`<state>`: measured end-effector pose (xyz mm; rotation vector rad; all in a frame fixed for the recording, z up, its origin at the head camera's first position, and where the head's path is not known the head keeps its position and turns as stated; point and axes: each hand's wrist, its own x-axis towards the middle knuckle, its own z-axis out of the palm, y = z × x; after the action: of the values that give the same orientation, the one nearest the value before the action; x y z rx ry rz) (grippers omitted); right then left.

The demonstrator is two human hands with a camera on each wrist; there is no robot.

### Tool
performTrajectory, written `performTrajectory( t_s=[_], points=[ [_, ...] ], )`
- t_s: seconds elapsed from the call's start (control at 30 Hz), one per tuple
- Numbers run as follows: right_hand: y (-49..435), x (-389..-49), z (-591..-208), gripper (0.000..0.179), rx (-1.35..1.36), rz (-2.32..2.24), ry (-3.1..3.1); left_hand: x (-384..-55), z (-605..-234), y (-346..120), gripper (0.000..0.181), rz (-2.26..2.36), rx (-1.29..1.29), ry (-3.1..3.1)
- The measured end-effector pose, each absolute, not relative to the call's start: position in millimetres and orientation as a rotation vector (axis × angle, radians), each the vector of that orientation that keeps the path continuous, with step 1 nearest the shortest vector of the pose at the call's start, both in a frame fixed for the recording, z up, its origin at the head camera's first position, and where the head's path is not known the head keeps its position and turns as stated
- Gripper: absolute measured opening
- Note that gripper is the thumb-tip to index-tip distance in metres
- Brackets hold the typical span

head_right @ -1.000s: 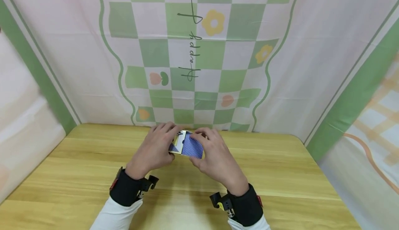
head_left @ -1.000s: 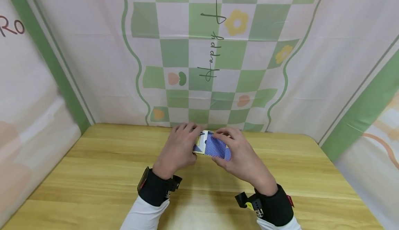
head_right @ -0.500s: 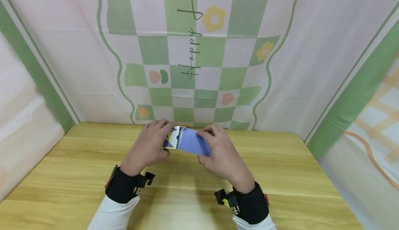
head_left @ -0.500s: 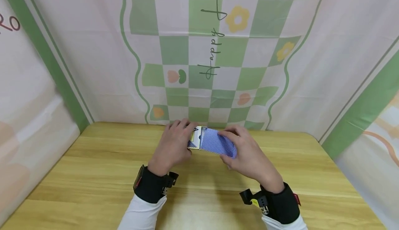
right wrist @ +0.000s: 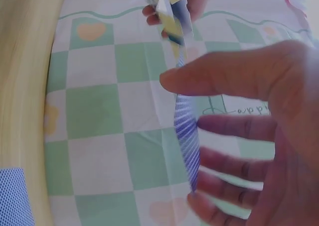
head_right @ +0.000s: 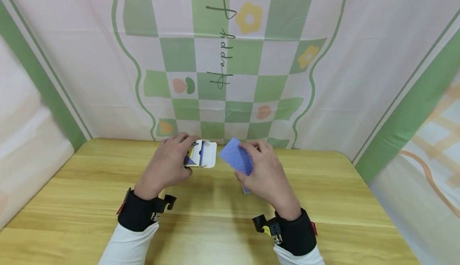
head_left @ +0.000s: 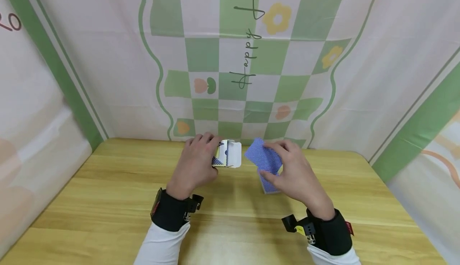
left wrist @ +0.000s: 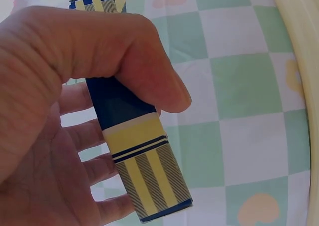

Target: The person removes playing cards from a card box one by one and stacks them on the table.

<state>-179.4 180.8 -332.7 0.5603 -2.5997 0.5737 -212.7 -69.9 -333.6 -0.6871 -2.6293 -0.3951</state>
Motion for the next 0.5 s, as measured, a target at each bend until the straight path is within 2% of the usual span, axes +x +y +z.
performTrajectory(
  t_s=[0.27,0.5],
  points=[
    [193.7,-193.4,-347.7,0.067,0.212,0.601,-2.754,-213.9,-333.2,-73.2,0.071,-0.413,-0.674,-2.604],
    [200.4,-211.8,-375.7,0.063,0.061,0.643,-2.92,-214.8,-332.8,-76.2,0.073,-0.43,-0.671,-2.599]
  ],
)
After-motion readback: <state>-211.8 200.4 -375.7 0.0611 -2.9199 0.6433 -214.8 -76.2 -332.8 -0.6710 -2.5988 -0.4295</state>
